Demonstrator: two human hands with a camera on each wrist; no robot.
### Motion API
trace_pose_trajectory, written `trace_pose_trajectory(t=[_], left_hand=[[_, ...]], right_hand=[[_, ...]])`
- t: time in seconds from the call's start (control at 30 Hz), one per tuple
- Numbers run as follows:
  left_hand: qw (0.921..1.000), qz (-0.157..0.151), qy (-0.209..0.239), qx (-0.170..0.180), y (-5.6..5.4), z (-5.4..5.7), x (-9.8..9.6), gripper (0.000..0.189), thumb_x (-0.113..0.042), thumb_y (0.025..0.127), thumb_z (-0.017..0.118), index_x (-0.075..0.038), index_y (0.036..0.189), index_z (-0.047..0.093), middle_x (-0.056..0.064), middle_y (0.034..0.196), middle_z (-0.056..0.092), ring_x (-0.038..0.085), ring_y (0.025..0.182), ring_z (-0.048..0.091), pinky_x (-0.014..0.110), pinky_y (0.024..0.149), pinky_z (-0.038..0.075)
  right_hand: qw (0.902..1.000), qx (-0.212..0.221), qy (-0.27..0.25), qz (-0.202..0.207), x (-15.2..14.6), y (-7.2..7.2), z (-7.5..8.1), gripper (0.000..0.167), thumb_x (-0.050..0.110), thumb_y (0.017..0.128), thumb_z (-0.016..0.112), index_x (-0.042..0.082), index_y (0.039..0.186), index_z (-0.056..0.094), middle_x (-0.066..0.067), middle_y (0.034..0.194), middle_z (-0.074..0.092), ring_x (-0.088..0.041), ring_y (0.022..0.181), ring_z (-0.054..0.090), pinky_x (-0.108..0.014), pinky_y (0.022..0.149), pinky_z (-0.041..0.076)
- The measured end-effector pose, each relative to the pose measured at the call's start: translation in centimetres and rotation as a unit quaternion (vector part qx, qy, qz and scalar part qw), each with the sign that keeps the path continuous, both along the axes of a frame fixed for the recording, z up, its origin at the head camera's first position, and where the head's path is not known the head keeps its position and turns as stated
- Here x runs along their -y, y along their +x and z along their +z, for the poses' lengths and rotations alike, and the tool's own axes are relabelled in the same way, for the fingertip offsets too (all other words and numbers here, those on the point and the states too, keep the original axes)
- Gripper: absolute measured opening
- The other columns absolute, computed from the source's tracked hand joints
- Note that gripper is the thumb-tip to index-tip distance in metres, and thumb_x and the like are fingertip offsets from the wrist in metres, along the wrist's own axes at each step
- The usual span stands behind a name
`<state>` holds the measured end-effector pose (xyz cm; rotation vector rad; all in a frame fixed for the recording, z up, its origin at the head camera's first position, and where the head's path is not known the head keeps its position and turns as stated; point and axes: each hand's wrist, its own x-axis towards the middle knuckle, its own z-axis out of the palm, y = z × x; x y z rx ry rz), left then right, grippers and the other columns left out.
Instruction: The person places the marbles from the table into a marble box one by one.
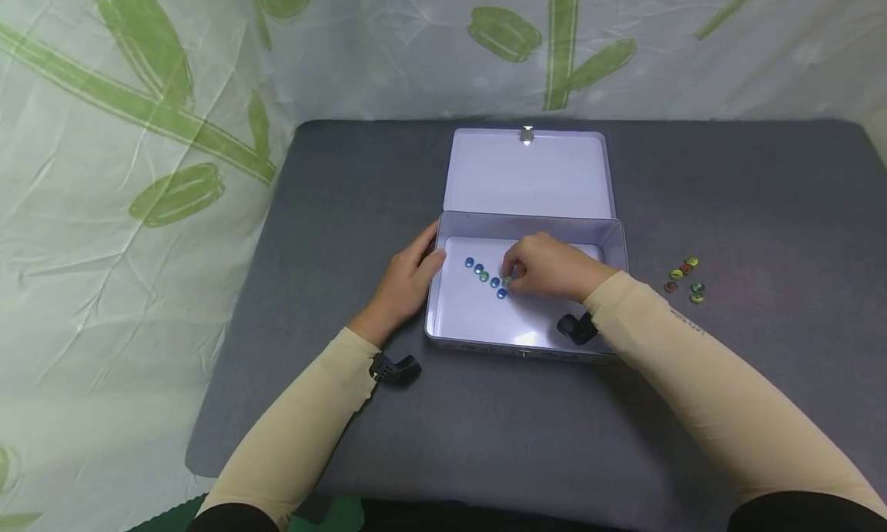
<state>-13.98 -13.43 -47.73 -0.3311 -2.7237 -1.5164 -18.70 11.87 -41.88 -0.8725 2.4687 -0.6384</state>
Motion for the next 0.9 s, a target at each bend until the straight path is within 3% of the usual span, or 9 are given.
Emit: trace_pose_trajectory(t=[0.9], left_hand=[[1.0000,-0.004,0.000,0.000,0.00,0.07,0.03,0.069,-0.047,0.105,0.040,-0.015,0.166,0.034,0.007,0.167,0.040,0.021,0.154,0.038,0.041,0.126,0.031]], right_hand=[[0.9999,-0.002,0.012,-0.012,-0.08,0.17,-0.01,0.021,-0.001,0.085,0.075,0.002,0.105,0.080,0.001,0.066,0.049,-0.012,0.063,0.046,-0.027,0.057,0.034]])
